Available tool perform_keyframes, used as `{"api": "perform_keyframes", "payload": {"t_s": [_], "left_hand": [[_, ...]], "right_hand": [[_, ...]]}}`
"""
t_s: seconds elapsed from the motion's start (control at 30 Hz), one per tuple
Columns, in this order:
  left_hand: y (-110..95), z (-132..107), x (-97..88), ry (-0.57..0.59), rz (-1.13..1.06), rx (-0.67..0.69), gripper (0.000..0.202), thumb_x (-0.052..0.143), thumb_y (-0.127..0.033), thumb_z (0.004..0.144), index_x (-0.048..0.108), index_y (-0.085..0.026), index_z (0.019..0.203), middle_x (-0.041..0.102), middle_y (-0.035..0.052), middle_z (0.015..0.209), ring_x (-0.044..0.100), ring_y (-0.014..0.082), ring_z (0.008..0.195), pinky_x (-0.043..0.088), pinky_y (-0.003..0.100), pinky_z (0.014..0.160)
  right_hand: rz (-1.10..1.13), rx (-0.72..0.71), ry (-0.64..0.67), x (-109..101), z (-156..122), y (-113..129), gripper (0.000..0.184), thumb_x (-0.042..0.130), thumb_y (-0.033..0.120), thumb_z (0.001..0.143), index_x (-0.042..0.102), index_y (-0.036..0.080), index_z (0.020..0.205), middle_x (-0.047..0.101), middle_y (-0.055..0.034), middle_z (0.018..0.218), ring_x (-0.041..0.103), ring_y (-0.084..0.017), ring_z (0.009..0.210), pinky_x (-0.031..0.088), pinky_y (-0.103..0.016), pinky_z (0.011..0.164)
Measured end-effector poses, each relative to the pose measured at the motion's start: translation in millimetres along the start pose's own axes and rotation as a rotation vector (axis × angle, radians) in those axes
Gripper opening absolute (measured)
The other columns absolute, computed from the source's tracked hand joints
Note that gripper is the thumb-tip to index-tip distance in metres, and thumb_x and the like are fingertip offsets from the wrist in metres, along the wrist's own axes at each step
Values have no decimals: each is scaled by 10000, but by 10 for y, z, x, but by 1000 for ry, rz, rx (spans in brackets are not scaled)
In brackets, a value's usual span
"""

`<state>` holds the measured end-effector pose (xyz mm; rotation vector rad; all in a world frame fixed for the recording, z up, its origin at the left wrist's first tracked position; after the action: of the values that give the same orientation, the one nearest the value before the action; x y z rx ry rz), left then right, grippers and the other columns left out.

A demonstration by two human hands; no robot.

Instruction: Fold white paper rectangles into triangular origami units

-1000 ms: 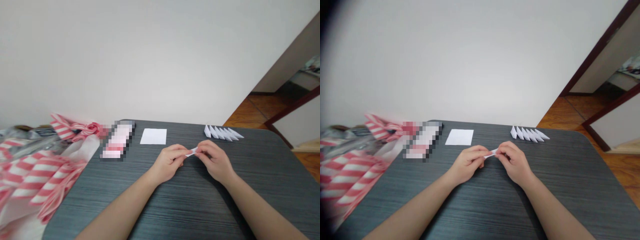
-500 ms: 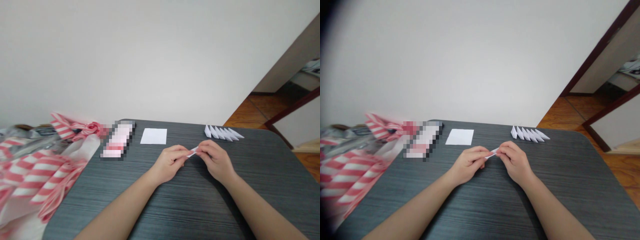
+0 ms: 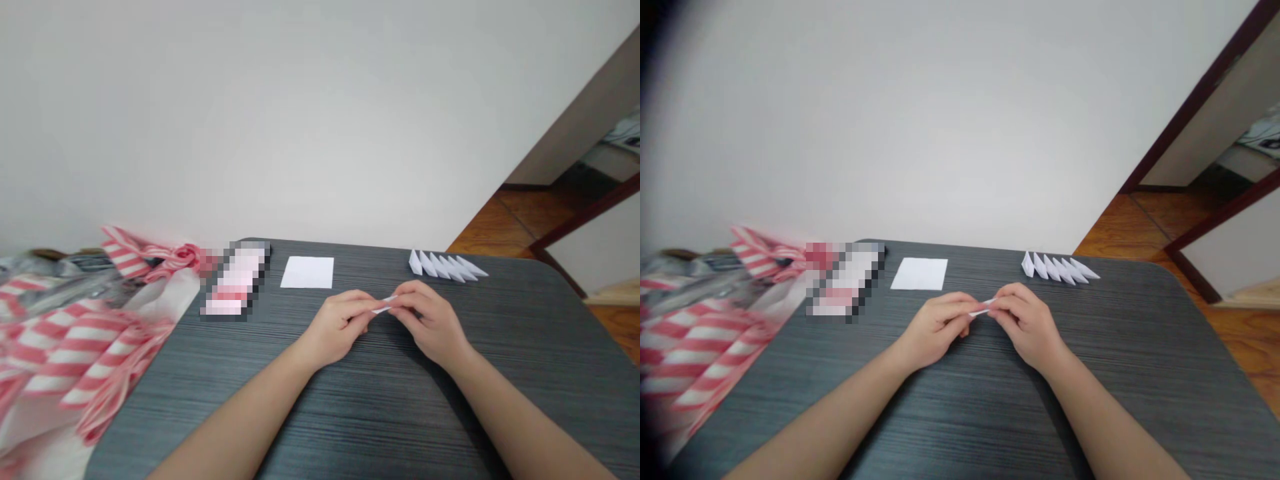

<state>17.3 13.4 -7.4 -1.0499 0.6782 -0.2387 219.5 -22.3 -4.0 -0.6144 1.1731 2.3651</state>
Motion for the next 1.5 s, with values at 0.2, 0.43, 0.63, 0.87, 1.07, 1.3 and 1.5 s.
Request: {"api": "perform_keyframes", "payload": {"t_s": [0.2, 0.43, 0.63, 0.87, 1.07, 1.3, 1.5], "left_hand": [[-14, 1, -7, 33, -1, -5, 298, 491, -174, 974, 720, -215, 1159, 638, 47, 983, 572, 56, 614, 500, 190, 615], [-20, 5, 4, -2, -23, -34, 273, 494, -173, 969, 729, -168, 1109, 646, 56, 957, 569, 52, 587, 494, 179, 583], [-20, 4, 2, -13, -23, -24, 264, 501, -162, 963, 732, -168, 1090, 647, 52, 957, 568, 49, 581, 500, 180, 590], [-12, -6, -3, 7, -2, -20, 280, 497, -163, 965, 726, -169, 1126, 648, 59, 980, 584, 56, 602, 508, 190, 608], [4, -12, 0, 11, 23, 3, 304, 491, -157, 964, 713, -192, 1170, 644, 59, 1009, 585, 63, 627, 514, 200, 629], [-20, -2, 2, 9, 8, -19, 291, 487, -175, 972, 724, -172, 1142, 656, 59, 966, 578, 60, 601, 501, 192, 604], [-21, -2, 0, -18, 3, -37, 284, 483, -216, 983, 732, -181, 1114, 661, 55, 932, 578, 65, 597, 500, 197, 602]], "right_hand": [[-4, -9, -8, -2, 12, 23, 151, 592, 134, 930, 715, 222, 923, 649, -54, 929, 649, -181, 858, 530, -313, 759], [38, 55, -1, -3, 4, 6, 70, 637, 166, 904, 669, 215, 941, 657, -56, 947, 626, -163, 773, 505, -279, 628], [4, 36, -38, -10, 1, -24, 84, 628, 137, 906, 668, 207, 883, 649, -56, 933, 636, -182, 848, 512, -311, 741], [-16, 19, -7, -20, 21, -2, 122, 580, 124, 930, 649, 205, 870, 639, -59, 938, 636, -187, 875, 511, -320, 784], [-27, 17, 37, -21, 16, -13, 132, 546, 123, 943, 634, 206, 890, 635, -67, 961, 630, -193, 905, 511, -325, 803], [-47, 7, -4, -18, 22, 12, 157, 548, 100, 932, 645, 203, 866, 633, -58, 923, 631, -180, 853, 513, -304, 767], [-43, 39, -42, -6, 24, 3, 117, 592, 122, 909, 659, 208, 865, 650, -62, 949, 643, -192, 862, 524, -312, 767]]}}
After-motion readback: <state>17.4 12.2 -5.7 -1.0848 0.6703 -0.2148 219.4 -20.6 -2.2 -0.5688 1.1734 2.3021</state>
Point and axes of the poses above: each hand's wrist, its own z-axis towards the middle knuckle, its own x-axis out of the palm, y = z × x, the point moved 1 cm from there along z, towards the middle knuckle
